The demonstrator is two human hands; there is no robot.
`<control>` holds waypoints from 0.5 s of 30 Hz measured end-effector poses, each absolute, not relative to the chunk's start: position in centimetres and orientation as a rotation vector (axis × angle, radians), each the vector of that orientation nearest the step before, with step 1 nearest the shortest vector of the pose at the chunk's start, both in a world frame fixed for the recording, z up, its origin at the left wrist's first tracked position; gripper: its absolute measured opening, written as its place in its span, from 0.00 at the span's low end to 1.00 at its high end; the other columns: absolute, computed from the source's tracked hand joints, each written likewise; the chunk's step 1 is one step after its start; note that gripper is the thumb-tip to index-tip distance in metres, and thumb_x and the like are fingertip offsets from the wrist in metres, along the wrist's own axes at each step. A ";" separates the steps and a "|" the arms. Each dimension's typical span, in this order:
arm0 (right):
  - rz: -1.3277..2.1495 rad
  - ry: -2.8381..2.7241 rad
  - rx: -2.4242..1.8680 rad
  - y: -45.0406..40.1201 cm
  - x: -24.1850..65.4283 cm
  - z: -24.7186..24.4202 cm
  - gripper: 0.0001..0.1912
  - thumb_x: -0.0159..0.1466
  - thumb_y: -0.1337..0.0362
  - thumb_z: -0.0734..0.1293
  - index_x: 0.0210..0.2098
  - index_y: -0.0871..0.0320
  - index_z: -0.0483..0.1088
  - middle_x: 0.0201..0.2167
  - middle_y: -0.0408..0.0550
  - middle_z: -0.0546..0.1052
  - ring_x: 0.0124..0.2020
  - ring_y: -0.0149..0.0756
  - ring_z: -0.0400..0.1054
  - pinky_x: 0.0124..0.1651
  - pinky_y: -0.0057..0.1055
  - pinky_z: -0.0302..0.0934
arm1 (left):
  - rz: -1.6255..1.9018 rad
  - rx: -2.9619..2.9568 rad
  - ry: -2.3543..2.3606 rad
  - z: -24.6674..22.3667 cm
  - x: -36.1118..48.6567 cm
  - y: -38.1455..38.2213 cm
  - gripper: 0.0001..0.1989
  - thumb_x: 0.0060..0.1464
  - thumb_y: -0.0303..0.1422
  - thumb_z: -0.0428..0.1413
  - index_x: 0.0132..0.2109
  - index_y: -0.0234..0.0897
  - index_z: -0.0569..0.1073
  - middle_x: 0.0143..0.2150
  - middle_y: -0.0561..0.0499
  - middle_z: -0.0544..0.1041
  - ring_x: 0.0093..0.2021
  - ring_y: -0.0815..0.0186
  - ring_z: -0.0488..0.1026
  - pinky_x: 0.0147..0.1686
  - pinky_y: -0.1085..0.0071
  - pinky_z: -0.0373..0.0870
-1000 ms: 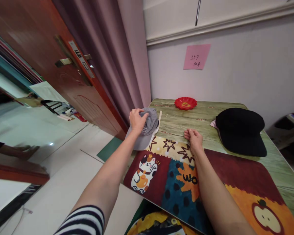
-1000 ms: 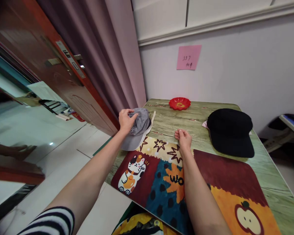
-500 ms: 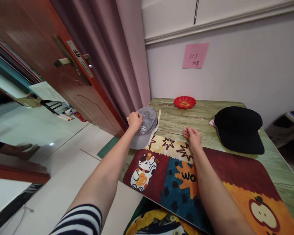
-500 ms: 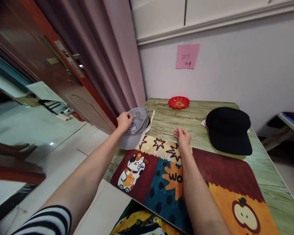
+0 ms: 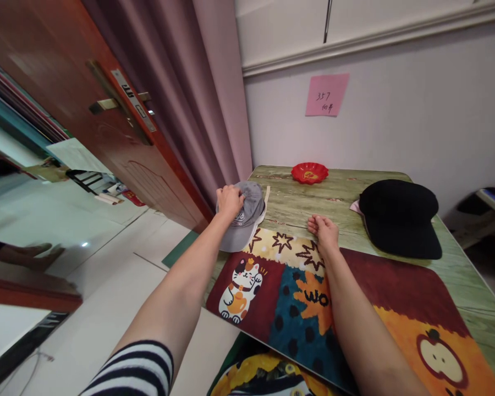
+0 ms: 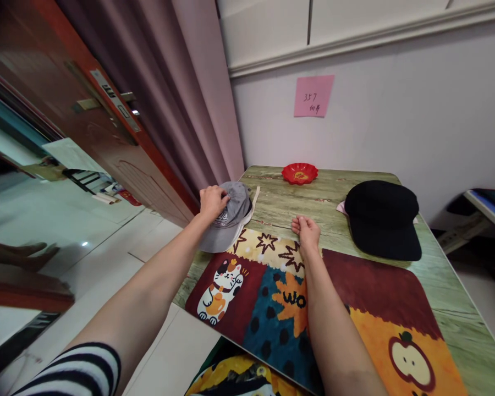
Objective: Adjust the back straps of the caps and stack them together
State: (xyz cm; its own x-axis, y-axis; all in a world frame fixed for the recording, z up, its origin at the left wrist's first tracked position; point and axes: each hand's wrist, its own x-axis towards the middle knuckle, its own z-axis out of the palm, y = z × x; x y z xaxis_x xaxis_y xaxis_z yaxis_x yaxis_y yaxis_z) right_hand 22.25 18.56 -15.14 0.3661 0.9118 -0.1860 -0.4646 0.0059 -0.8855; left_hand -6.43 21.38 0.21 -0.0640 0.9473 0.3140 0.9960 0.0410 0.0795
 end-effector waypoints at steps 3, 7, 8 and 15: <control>1.180 -0.545 -1.075 18.5 22.2 -14.8 0.10 0.58 0.58 0.75 0.33 0.58 0.75 0.27 0.43 0.81 0.23 0.26 0.73 0.26 0.20 0.70 | -0.471 -1.982 -2.098 1.4 -6.5 20.7 0.08 0.61 0.34 0.55 0.39 0.39 0.78 0.46 0.40 0.79 0.53 0.49 0.71 0.54 0.55 0.58; 1.265 -0.600 -1.031 18.2 22.1 -13.8 0.10 0.58 0.58 0.75 0.35 0.57 0.77 0.32 0.45 0.82 0.27 0.26 0.75 0.28 0.19 0.70 | -0.600 -1.985 -2.006 4.3 -6.2 19.0 0.06 0.60 0.34 0.56 0.39 0.40 0.77 0.46 0.43 0.79 0.53 0.50 0.71 0.56 0.54 0.57; 1.291 -0.614 -1.019 18.0 22.0 -13.4 0.11 0.58 0.57 0.75 0.36 0.57 0.77 0.33 0.46 0.83 0.28 0.27 0.76 0.29 0.20 0.71 | -0.632 -1.999 -1.977 5.1 -6.0 18.4 0.05 0.60 0.34 0.56 0.39 0.40 0.77 0.45 0.44 0.79 0.53 0.51 0.71 0.57 0.54 0.56; 1.487 -0.915 -0.828 16.5 21.1 -9.5 0.25 0.61 0.41 0.71 0.45 0.54 0.79 0.47 0.52 0.82 0.49 0.39 0.78 0.51 0.32 0.72 | -0.917 -2.185 -1.698 9.9 -1.9 13.9 0.08 0.61 0.36 0.55 0.41 0.38 0.77 0.44 0.48 0.79 0.50 0.56 0.74 0.57 0.56 0.61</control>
State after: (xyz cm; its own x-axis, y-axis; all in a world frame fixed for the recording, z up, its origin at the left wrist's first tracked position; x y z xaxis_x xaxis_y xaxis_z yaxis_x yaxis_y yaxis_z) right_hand 21.12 16.46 -9.52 -0.1049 0.9945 -0.0030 -0.4452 -0.0497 -0.8940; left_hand -1.93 13.92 9.89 0.1344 0.7915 0.5963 0.9328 -0.3042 0.1935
